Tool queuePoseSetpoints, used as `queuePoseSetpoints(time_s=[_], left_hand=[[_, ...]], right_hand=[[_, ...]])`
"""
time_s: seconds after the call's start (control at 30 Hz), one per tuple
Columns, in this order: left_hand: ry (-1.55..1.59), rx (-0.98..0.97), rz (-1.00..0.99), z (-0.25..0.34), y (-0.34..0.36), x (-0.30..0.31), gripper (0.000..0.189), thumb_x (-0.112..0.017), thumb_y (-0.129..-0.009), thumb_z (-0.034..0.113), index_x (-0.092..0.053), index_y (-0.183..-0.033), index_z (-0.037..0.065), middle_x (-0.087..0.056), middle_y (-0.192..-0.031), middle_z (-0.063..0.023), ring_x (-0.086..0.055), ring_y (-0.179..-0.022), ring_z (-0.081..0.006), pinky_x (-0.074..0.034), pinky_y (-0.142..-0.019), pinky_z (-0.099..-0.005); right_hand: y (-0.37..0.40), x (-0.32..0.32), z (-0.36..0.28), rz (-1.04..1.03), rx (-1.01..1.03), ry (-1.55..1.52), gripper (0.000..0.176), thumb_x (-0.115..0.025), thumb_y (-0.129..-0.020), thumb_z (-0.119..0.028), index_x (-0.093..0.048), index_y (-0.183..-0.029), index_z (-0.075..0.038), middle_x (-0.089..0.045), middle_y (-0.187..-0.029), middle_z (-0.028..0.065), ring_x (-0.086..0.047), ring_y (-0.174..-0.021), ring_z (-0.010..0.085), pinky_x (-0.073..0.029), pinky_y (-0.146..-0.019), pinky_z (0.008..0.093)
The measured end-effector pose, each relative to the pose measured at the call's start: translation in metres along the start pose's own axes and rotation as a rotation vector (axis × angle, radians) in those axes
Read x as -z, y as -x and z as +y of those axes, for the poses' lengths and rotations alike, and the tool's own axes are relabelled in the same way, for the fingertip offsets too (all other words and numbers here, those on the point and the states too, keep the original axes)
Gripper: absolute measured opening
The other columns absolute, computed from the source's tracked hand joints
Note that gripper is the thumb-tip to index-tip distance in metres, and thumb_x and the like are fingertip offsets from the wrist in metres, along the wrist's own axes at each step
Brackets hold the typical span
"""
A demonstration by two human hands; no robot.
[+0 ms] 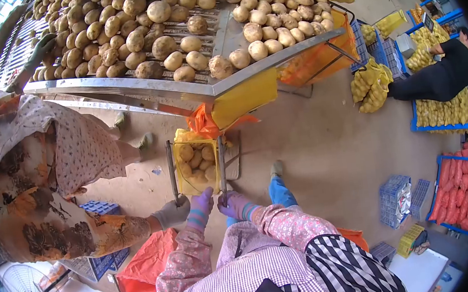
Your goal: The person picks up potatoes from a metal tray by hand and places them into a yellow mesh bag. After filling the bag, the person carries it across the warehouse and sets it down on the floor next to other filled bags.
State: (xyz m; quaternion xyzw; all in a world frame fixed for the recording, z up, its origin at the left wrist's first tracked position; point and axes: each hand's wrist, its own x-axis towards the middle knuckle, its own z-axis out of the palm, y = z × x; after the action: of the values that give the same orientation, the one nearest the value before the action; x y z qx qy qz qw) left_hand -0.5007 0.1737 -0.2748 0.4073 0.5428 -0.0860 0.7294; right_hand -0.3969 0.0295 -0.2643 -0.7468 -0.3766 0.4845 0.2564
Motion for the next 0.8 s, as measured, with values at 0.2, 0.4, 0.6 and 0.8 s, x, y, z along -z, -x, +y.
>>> queuePoseSetpoints(time_s=[0.2, 0.4, 0.6, 0.8], left_hand=[[0.055, -0.155, -0.066, 0.039, 0.041, -0.010, 0.037, -0.069, -0.096, 0.036, -0.054, -0.068, 0.017, -0.044, -0.055, 0.0065, -0.037, -0.044, -0.0061, -0.024, -0.043, -0.0266], [0.045, -0.131, -0.025, 0.049, 0.066, -0.005, 0.037, -0.067, -0.097, 0.032, -0.053, -0.067, 0.018, -0.044, -0.055, 0.0070, -0.036, -0.044, -0.0051, -0.023, -0.044, -0.0265], [-0.029, -0.098, 0.014, 0.042, 0.084, 0.007, 0.038, -0.070, -0.095, 0.035, -0.051, -0.066, 0.018, -0.043, -0.053, 0.0067, -0.034, -0.042, -0.0052, -0.021, -0.041, -0.0263], [-0.096, -0.126, 0.036, 0.055, 0.100, 0.009, 0.037, -0.068, -0.097, 0.033, -0.049, -0.069, 0.018, -0.041, -0.055, 0.0076, -0.033, -0.042, -0.0054, -0.020, -0.042, -0.0271]], right_hand=[[0.038, 0.014, 0.015, -0.033, -0.214, 0.155, 0.050, -0.049, -0.097, -0.050, -0.071, -0.097, -0.005, -0.072, -0.104, 0.0230, -0.068, -0.102, 0.0405, -0.052, -0.089, 0.0482], [0.065, 0.047, 0.011, -0.264, -0.361, 0.355, 0.079, -0.035, -0.099, -0.070, -0.076, -0.112, -0.004, -0.074, -0.111, 0.0200, -0.069, -0.108, 0.0391, -0.051, -0.099, 0.0475], [0.076, 0.055, 0.012, -0.295, -0.339, 0.339, 0.077, -0.039, -0.098, -0.072, -0.074, -0.115, -0.006, -0.073, -0.115, 0.0211, -0.068, -0.112, 0.0392, -0.050, -0.100, 0.0478], [0.103, 0.074, 0.046, 0.015, -0.154, 0.006, 0.058, -0.059, -0.098, -0.056, -0.067, -0.126, -0.006, -0.071, -0.119, 0.0193, -0.068, -0.111, 0.0370, -0.051, -0.098, 0.0449]])
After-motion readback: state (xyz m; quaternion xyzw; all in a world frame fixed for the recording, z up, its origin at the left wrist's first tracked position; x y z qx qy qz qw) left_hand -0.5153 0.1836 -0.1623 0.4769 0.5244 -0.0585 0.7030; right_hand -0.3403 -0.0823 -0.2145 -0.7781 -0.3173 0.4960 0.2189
